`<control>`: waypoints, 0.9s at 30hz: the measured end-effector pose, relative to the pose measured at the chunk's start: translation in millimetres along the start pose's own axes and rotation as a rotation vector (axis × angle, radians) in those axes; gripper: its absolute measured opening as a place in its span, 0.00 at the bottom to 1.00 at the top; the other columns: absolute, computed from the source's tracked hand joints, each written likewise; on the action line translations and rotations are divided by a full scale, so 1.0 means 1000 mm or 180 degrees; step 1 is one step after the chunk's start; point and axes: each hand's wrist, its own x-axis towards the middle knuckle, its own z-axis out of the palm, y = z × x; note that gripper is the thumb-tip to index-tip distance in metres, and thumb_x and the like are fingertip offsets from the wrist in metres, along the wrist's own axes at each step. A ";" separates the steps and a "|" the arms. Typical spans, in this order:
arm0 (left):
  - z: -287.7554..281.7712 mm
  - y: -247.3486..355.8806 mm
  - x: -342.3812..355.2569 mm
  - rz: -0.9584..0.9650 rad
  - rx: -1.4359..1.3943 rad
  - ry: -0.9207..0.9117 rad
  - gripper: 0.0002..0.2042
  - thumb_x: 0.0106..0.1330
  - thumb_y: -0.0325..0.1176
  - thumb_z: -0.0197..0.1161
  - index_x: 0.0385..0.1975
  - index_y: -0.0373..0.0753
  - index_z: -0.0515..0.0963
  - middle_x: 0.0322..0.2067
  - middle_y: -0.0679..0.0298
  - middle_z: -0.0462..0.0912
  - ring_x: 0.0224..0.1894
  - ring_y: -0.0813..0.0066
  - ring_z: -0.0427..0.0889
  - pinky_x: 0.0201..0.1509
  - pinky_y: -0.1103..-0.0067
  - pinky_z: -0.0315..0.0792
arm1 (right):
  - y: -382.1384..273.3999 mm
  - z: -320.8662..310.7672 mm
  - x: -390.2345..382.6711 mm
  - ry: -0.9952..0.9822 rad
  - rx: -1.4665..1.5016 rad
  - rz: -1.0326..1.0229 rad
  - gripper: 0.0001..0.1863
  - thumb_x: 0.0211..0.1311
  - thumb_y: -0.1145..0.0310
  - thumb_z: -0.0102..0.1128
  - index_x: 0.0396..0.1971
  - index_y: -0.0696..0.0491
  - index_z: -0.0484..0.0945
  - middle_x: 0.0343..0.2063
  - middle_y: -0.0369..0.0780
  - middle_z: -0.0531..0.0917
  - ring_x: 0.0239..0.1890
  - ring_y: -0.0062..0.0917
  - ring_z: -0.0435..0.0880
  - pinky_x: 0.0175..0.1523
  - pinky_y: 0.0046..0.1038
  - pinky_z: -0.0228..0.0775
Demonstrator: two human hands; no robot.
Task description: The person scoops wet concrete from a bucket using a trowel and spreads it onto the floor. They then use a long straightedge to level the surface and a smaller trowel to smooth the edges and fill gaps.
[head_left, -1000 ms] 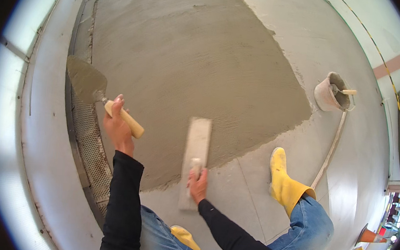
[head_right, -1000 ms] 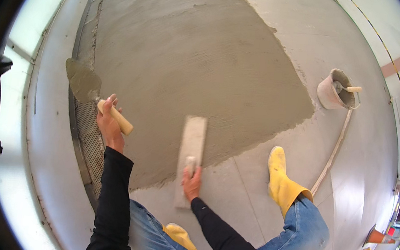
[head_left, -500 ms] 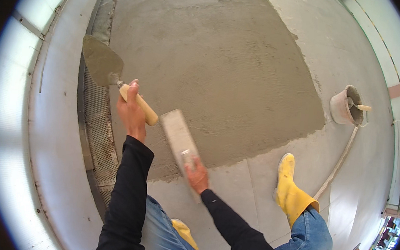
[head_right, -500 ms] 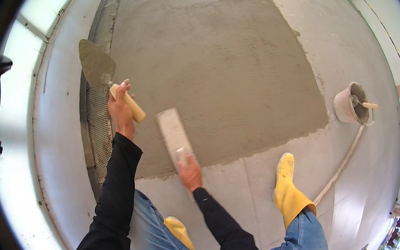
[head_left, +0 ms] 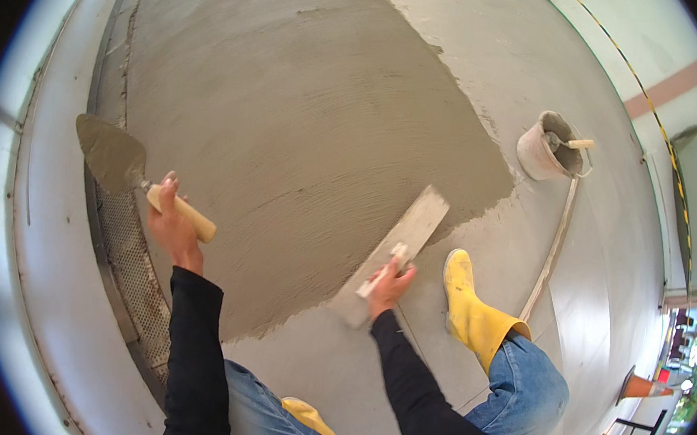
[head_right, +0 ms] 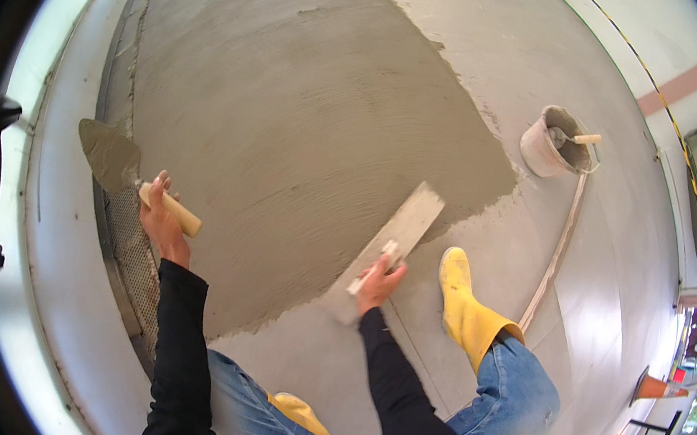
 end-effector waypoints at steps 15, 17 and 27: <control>0.012 0.020 -0.020 0.0113 0.0163 -0.0237 0.31 0.67 0.55 0.60 0.62 0.36 0.73 0.58 0.54 0.80 0.65 0.62 0.74 0.69 0.67 0.68 | 0.048 0.097 -0.099 -0.0412 0.0286 0.0126 0.18 0.79 0.59 0.51 0.54 0.53 0.56 0.23 0.37 0.73 0.18 0.19 0.73 0.21 0.26 0.69; 0.013 0.022 -0.022 0.0125 0.0217 -0.0306 0.31 0.68 0.55 0.60 0.61 0.36 0.73 0.59 0.54 0.80 0.65 0.62 0.75 0.69 0.68 0.68 | 0.057 0.101 -0.127 -0.0663 0.0203 0.0208 0.19 0.79 0.59 0.53 0.54 0.53 0.56 0.24 0.37 0.73 0.18 0.19 0.73 0.21 0.26 0.69; 0.014 0.029 -0.024 0.0063 0.0101 -0.0189 0.28 0.69 0.52 0.63 0.59 0.34 0.76 0.55 0.56 0.82 0.60 0.65 0.79 0.62 0.71 0.73 | 0.077 0.045 -0.218 -0.2140 -0.0753 -0.0699 0.23 0.76 0.60 0.57 0.60 0.56 0.60 0.37 0.46 0.81 0.36 0.29 0.84 0.42 0.33 0.79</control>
